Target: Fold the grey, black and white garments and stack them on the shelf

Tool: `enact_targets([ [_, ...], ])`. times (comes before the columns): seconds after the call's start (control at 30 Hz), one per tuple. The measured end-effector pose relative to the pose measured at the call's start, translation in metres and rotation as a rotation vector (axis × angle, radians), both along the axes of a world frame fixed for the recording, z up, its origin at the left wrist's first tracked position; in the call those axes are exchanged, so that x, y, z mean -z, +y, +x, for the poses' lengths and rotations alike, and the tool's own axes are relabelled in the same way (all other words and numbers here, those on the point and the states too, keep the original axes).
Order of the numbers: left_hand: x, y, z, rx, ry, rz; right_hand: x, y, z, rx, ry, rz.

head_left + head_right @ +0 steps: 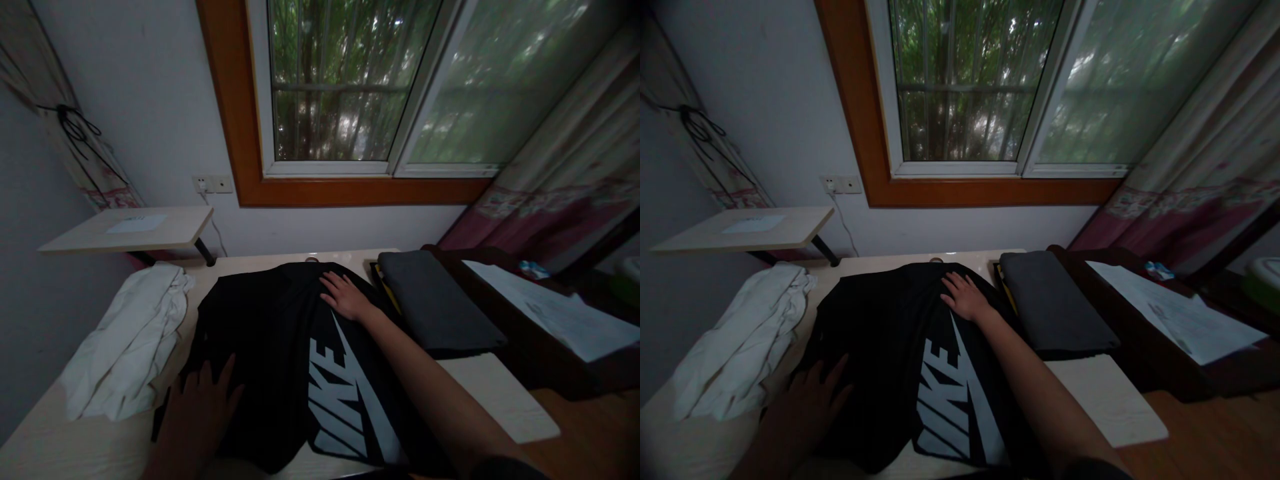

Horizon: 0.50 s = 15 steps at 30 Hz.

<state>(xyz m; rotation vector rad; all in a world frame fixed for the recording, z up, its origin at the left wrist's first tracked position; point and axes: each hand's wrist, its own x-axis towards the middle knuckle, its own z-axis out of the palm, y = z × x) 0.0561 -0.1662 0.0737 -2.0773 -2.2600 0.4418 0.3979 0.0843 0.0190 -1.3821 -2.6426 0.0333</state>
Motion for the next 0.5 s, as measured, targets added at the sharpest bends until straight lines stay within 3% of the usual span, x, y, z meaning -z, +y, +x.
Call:
enact_targets([
  [0.17,-0.023,0.002,-0.01,0.005,-0.081,-0.103,-0.004,0.008,-0.005,-0.091,0.008,-0.023],
  [0.3,-0.031,0.008,-0.018,-0.092,-0.144,-0.121,-0.009,0.012,-0.014,-0.151,0.009,-0.014],
  [0.4,-0.029,0.018,-0.027,-0.121,-0.188,-0.066,-0.012,0.014,-0.021,-0.178,0.015,0.001],
  [0.5,-0.027,0.033,-0.044,-0.114,-0.212,0.093,-0.012,0.015,-0.023,-0.188,0.028,0.023],
])
